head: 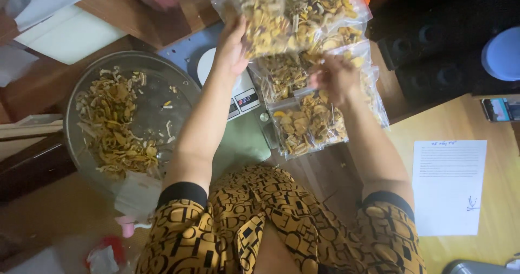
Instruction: Packaging dried food pieces into small plastic bags and weighing them on a digital scale
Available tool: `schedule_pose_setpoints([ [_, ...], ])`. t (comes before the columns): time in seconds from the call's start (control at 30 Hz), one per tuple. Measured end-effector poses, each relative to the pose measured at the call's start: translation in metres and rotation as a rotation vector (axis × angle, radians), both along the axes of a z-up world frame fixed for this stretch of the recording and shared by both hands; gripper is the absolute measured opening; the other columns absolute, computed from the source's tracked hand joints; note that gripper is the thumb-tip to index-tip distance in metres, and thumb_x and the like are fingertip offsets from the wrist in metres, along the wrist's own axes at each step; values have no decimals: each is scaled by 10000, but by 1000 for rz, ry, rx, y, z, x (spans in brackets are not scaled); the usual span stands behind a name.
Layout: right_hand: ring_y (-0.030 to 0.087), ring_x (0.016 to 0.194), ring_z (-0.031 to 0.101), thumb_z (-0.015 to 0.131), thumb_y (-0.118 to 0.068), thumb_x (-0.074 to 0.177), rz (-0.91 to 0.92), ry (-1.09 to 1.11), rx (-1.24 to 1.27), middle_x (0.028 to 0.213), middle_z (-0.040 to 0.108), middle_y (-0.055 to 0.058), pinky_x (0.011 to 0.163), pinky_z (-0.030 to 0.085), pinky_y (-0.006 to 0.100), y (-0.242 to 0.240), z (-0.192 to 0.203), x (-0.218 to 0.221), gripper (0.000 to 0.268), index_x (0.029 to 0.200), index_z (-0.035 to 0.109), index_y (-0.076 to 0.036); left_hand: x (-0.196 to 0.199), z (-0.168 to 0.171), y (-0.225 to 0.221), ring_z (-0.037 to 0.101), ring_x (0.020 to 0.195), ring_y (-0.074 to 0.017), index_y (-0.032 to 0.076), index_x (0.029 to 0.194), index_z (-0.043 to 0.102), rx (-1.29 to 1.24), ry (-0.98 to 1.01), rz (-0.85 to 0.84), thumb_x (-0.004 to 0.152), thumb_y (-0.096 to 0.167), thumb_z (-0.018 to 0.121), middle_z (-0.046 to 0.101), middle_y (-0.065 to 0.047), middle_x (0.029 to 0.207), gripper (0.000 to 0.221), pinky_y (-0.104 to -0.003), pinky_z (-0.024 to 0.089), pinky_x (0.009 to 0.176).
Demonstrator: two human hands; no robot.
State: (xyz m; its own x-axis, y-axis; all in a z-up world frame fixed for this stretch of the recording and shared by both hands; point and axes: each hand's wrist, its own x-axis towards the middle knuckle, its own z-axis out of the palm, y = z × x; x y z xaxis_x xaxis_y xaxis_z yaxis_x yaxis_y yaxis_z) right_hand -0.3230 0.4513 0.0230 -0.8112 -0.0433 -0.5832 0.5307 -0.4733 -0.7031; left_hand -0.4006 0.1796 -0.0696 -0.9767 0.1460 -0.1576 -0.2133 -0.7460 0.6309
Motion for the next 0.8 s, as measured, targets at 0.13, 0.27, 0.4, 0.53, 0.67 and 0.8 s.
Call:
schedule_pose_setpoints([
  [0.13,248,653,685,458,-115,1115,137,60,-169,927,696,185,569,629,343,4,-24,42,210,1197,581,35,-66,-14,32,575,851,-185,74,1072,563,7,227,36,1007,144,647,597,-73,1010,127,-374,512,723],
  [0.27,248,683,706,506,-95,1084,230,100,44,938,696,204,597,658,327,12,-33,87,238,1213,597,83,-129,-19,60,508,751,-124,52,1051,632,-131,250,44,997,136,683,600,-33,911,112,-298,438,670],
  [0.4,276,765,733,593,-126,1020,252,94,116,996,734,183,686,665,392,25,-53,133,232,1185,668,18,-163,-43,80,589,842,-146,58,1171,701,-363,279,51,1013,127,674,689,-44,1020,175,-319,474,751],
  [0.53,262,805,751,633,-134,988,204,179,92,1032,736,192,695,680,364,35,-71,164,296,1235,667,26,-164,-38,98,666,866,-145,80,1044,714,-674,449,191,964,96,696,721,-23,953,84,-310,541,779],
  [0.67,243,776,747,641,-123,988,201,112,56,1024,752,190,696,661,343,27,-78,189,312,1266,660,17,-148,-28,105,661,607,-135,104,869,686,-1195,483,463,885,268,718,721,-6,714,168,-301,525,565],
  [0.8,232,770,760,643,-124,988,240,107,15,1041,762,181,705,675,339,11,-90,203,324,1288,665,-3,-133,-13,105,698,583,-205,108,849,669,-1392,545,561,827,120,688,718,-52,711,32,-351,551,525],
])
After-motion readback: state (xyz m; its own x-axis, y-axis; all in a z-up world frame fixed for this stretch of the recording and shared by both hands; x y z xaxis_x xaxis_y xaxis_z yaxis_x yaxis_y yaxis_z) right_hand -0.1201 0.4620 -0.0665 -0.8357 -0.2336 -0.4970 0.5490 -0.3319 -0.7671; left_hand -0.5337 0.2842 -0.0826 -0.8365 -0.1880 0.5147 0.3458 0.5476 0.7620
